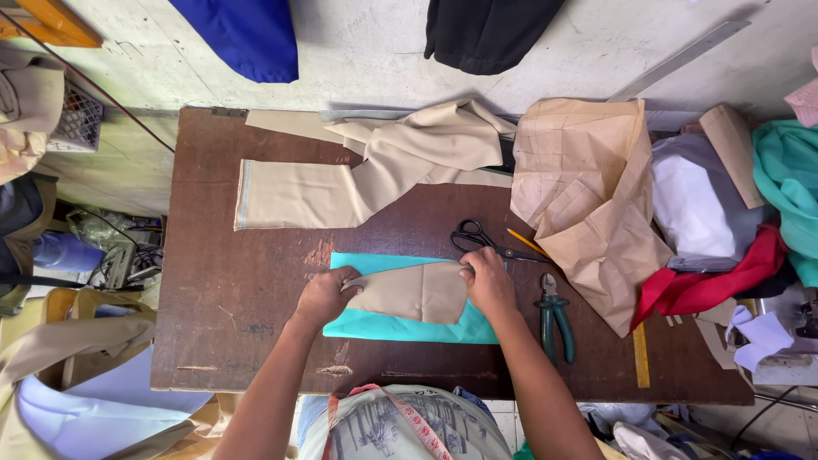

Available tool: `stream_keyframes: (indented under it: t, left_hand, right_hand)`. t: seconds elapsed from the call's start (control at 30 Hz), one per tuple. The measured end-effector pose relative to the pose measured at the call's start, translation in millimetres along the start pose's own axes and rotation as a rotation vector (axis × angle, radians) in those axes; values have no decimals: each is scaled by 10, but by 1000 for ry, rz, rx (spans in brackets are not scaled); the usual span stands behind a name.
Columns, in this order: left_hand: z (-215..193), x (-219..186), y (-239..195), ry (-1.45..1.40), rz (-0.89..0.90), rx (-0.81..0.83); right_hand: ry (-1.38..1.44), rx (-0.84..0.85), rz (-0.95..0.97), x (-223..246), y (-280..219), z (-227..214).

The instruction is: Marking and cutting fabric pieces for garment construction on a workbench

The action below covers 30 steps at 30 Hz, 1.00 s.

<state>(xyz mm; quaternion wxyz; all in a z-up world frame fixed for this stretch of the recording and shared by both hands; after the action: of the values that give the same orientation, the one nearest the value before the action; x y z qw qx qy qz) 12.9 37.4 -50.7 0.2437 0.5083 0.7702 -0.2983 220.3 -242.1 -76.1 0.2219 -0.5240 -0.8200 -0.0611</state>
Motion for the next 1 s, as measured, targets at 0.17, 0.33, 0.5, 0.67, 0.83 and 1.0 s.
stream_keyframes:
  t: [0.17,0.33,0.5,0.67,0.83,1.0]
  left_hand:
    - [31,-23,28,-2,-2,28]
    - [18,-112,43,-6,62,-20]
    - [-81,-356,-214,238,372,-582]
    - [251,-313,-363,398,525,-733]
    - [809,79,-333,528,537,-643]
    - [427,-236,-488,1,330,-609]
  right_hand:
    - [-4,52,7,99,-2,-112]
    - [26,-19,-38,-1,45,-4]
    - [308,-279,-239,184,-389,-798]
    - [299,-272,-302,-147,-848,-664]
    - [168,-150,-283,-429,-1042,-165]
    - [1,-97,-357,-567,-1102,1]
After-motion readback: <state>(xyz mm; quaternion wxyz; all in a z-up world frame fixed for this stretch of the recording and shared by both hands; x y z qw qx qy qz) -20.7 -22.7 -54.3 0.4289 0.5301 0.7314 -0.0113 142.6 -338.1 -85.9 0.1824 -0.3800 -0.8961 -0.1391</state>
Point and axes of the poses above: each hand's wrist, its own y-axis towards the middle knuckle, its own z-axis out of the palm, x = y × z, the point moved 5 cm from there along y, towards the middle knuckle, and after that the axes turned 11 degrees about z, right-handed, at the moved point
